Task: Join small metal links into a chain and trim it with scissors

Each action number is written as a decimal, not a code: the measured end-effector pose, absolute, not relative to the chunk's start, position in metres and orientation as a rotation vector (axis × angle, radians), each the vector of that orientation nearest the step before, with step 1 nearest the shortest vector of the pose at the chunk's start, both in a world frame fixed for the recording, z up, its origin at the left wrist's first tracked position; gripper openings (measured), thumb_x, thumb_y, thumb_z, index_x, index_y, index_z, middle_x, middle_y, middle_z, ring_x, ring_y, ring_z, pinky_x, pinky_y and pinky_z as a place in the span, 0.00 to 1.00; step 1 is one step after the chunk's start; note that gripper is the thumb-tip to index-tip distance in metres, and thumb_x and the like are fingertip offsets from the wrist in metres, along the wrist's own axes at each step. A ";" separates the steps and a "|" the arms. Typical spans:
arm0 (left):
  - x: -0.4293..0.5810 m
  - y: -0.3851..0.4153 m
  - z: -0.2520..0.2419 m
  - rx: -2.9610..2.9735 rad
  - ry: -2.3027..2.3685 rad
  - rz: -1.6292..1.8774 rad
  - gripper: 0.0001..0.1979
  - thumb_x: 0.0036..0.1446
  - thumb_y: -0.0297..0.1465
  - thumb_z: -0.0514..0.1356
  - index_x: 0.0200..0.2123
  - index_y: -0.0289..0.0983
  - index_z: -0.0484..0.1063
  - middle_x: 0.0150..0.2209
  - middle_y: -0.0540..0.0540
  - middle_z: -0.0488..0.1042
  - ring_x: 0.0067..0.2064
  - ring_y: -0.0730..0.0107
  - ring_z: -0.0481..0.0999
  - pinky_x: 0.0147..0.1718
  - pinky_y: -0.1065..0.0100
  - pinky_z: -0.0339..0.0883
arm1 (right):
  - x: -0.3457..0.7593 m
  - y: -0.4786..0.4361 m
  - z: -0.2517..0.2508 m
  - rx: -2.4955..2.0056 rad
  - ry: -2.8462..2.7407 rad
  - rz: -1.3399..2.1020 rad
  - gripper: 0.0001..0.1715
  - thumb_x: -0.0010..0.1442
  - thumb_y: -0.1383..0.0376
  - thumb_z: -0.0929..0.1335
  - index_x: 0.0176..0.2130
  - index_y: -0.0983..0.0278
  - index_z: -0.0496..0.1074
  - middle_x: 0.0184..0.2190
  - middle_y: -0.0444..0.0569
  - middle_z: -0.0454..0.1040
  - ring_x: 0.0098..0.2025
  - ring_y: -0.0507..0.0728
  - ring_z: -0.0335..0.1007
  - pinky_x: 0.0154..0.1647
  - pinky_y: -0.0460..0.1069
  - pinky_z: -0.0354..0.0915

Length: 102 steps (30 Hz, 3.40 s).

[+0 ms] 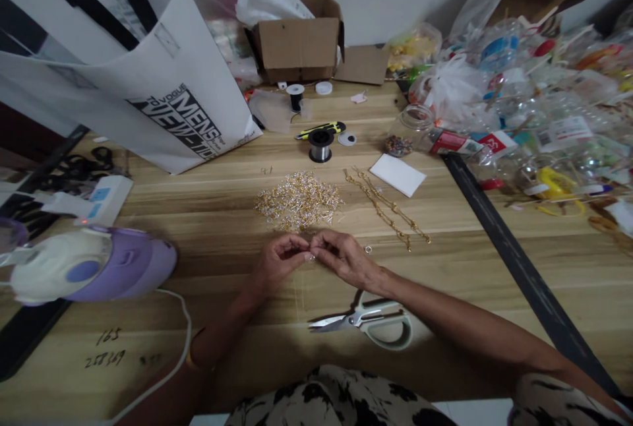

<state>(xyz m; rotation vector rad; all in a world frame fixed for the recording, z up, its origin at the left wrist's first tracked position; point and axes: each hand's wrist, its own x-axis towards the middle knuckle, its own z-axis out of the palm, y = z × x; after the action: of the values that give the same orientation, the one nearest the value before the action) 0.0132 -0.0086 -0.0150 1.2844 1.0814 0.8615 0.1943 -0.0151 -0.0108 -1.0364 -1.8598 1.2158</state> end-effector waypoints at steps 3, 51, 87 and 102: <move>0.011 -0.009 -0.018 1.359 1.146 0.815 0.07 0.46 0.31 0.65 0.27 0.33 0.72 0.26 0.49 0.75 0.29 0.73 0.72 0.30 0.73 0.65 | 0.194 -0.015 -0.011 -1.028 -1.830 1.230 0.07 0.63 0.65 0.63 0.34 0.66 0.67 0.26 0.42 0.65 0.27 0.49 0.58 0.28 0.43 0.54; 0.012 -0.013 -0.012 1.995 1.074 1.018 0.05 0.54 0.25 0.58 0.26 0.36 0.72 0.28 0.46 0.75 0.32 0.70 0.74 0.35 0.69 0.68 | 0.201 -0.007 -0.008 -0.936 -2.016 1.098 0.05 0.62 0.69 0.63 0.36 0.66 0.69 0.30 0.46 0.69 0.31 0.50 0.63 0.32 0.43 0.58; 0.008 -0.012 -0.024 1.660 1.099 0.951 0.01 0.52 0.27 0.61 0.28 0.35 0.71 0.27 0.47 0.74 0.31 0.71 0.74 0.33 0.71 0.67 | 0.199 -0.001 -0.004 -0.855 -1.574 1.825 0.21 0.57 0.50 0.66 0.31 0.66 0.65 0.23 0.40 0.60 0.23 0.47 0.55 0.23 0.42 0.55; 0.013 -0.011 -0.009 2.036 1.071 1.048 0.01 0.51 0.26 0.61 0.29 0.36 0.74 0.28 0.46 0.77 0.32 0.69 0.75 0.34 0.69 0.68 | 0.199 -0.001 -0.008 -0.878 -1.495 1.823 0.22 0.56 0.50 0.68 0.30 0.67 0.66 0.22 0.40 0.62 0.22 0.46 0.57 0.23 0.42 0.57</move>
<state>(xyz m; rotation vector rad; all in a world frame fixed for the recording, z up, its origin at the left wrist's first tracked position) 0.0131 -0.0111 -0.0089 2.0359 1.0708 1.0480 0.1991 -0.0015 -0.0082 -0.8777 -1.4948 1.8230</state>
